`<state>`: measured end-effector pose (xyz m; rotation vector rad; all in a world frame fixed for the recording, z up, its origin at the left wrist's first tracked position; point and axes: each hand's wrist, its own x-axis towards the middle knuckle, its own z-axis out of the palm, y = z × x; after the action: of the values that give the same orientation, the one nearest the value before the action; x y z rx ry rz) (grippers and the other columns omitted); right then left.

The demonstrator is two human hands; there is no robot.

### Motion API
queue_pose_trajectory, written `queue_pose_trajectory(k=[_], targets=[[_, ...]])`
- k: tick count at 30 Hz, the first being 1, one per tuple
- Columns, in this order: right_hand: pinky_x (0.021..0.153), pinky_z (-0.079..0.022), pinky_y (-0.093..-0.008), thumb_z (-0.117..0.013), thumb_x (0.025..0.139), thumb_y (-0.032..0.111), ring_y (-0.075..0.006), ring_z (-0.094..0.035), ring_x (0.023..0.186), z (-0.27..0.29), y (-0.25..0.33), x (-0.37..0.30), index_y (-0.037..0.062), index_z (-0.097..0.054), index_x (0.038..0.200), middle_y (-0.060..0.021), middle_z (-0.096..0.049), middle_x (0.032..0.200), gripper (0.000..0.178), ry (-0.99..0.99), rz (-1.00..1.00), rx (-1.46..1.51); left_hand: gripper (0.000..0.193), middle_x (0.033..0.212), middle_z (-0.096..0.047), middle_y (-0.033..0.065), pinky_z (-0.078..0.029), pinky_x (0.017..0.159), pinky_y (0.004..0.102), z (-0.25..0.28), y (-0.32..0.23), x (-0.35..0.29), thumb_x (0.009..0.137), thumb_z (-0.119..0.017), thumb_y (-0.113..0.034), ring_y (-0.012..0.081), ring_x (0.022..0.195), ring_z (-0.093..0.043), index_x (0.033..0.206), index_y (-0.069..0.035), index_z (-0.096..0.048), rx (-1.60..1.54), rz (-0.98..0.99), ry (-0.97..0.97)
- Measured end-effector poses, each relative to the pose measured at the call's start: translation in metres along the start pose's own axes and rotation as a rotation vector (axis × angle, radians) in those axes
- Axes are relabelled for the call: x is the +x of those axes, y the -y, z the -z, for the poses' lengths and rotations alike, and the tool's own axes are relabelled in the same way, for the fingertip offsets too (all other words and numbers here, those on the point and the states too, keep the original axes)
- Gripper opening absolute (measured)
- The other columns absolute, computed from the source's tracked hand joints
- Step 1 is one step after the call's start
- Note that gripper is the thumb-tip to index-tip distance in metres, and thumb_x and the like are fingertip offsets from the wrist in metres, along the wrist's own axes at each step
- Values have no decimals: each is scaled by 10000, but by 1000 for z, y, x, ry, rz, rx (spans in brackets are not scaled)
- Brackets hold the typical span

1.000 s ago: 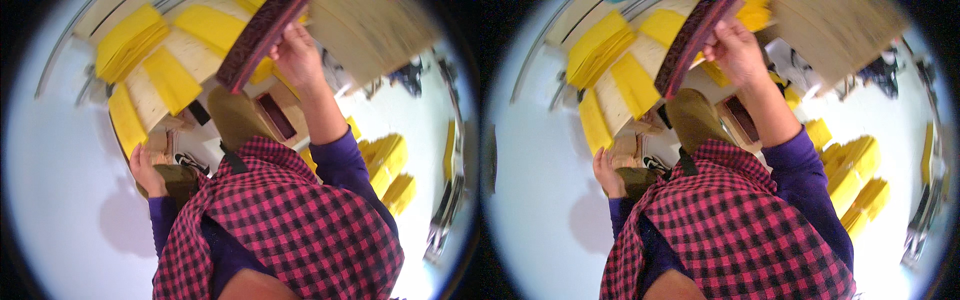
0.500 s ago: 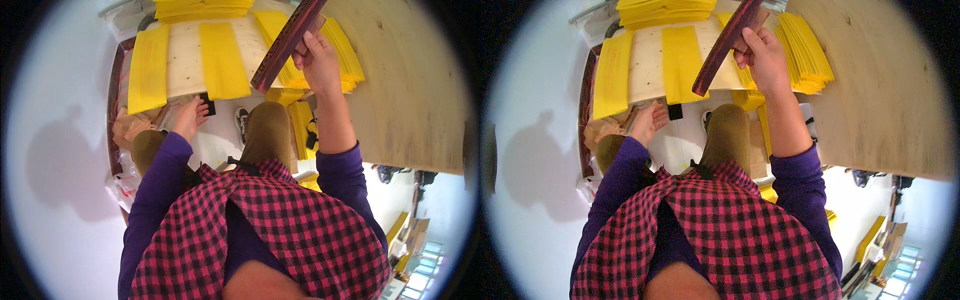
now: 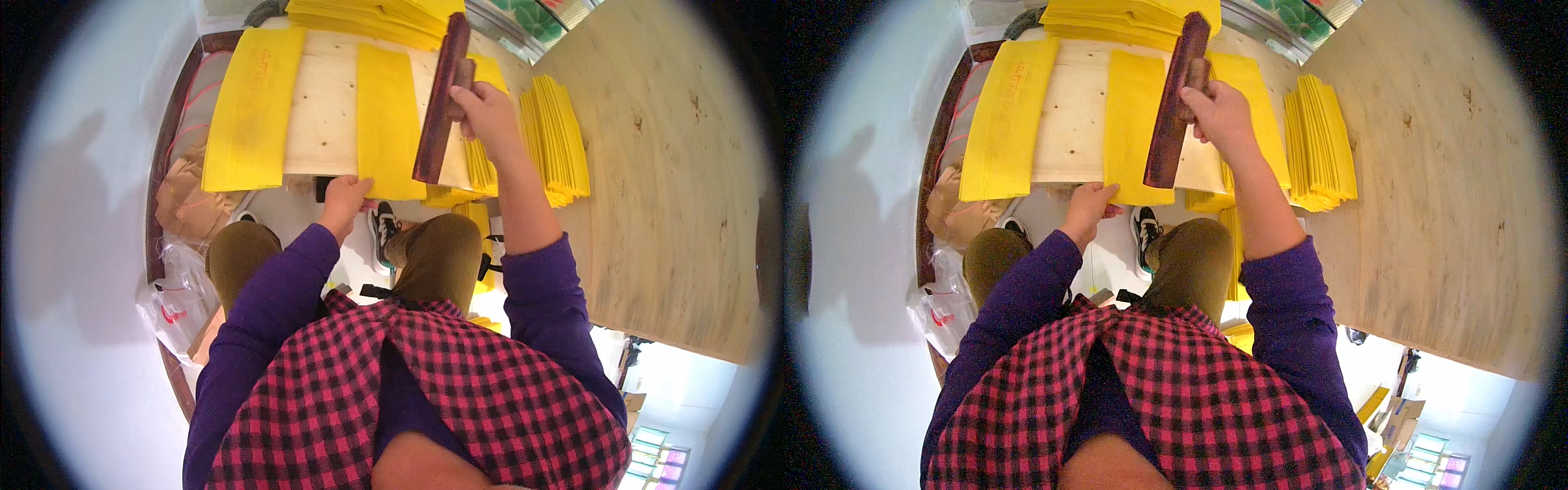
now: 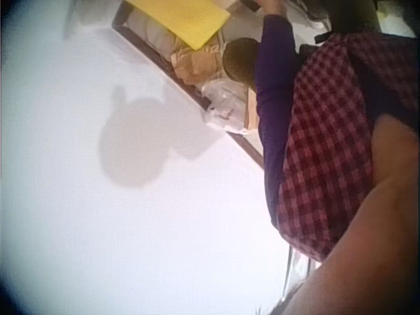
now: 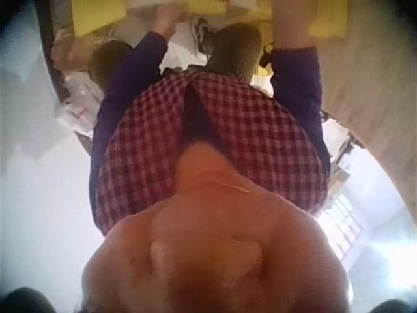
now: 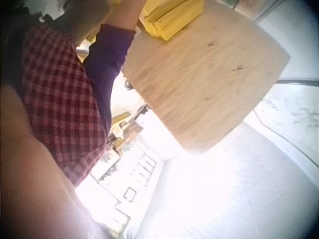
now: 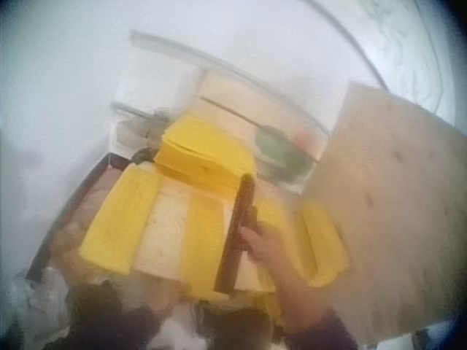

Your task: The person folds yellow paper sheets on a wooden table, aligns them, and uses a wooden block to press the folds. They then stack the folded sheets and repeat the process with additional sheets.

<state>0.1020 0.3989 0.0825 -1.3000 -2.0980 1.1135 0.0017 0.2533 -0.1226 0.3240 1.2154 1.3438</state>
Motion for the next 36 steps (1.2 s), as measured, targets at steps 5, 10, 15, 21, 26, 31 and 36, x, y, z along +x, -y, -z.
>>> queue_pose_trajectory(k=[5,10,15,21,26,31,36], targets=[[519,-486,-311,-587,739,350,-194,-591,502,-35,-31,33,-34,-580,772,-134,-610,645,386,88,-25,-368,185,694,-596,69,-425,463,238,-2,6,0,831,-548,-154,127,495,-547,808,27,-580,-65,-43,-66],[728,-487,-384,-539,722,389,-289,-624,808,-63,-52,52,-1,-627,891,-182,-639,858,434,131,-89,-648,189,682,-602,81,-435,461,240,-1,11,1,819,-553,-142,120,503,-539,790,40,-597,-70,-76,-112],[760,-484,-386,-546,704,387,-301,-612,882,-81,-50,58,20,-638,936,-178,-635,940,444,161,-112,-746,188,757,-616,62,-450,531,225,1,14,3,864,-519,-180,103,561,-535,876,-5,-586,11,-67,-84],[733,-495,-382,-538,719,364,-298,-625,851,-85,-39,61,12,-655,892,-177,-645,898,409,176,-95,-828,177,723,-608,54,-449,531,229,4,19,7,848,-532,-179,100,547,-531,838,-13,-592,38,-77,-95],[697,-504,-369,-534,735,341,-278,-645,749,-92,-38,70,1,-659,868,-159,-657,811,387,218,-147,-831,172,704,-602,50,-447,530,231,2,18,5,841,-538,-175,100,541,-528,810,-15,-593,0,-85,-105],[673,-507,-368,-517,758,316,-270,-647,670,-105,-50,73,-16,-655,860,-152,-658,780,374,287,-221,-782,163,702,-597,47,-449,535,233,2,16,2,837,-553,-165,100,550,-526,802,-10,-591,-24,-91,-89],[721,-501,-380,-497,777,324,-296,-639,793,-112,-64,77,-12,-649,901,-174,-651,866,388,234,-141,-792,161,704,-586,43,-457,544,242,4,15,2,841,-560,-158,100,557,-525,790,-7,-583,56,-109,-88]])
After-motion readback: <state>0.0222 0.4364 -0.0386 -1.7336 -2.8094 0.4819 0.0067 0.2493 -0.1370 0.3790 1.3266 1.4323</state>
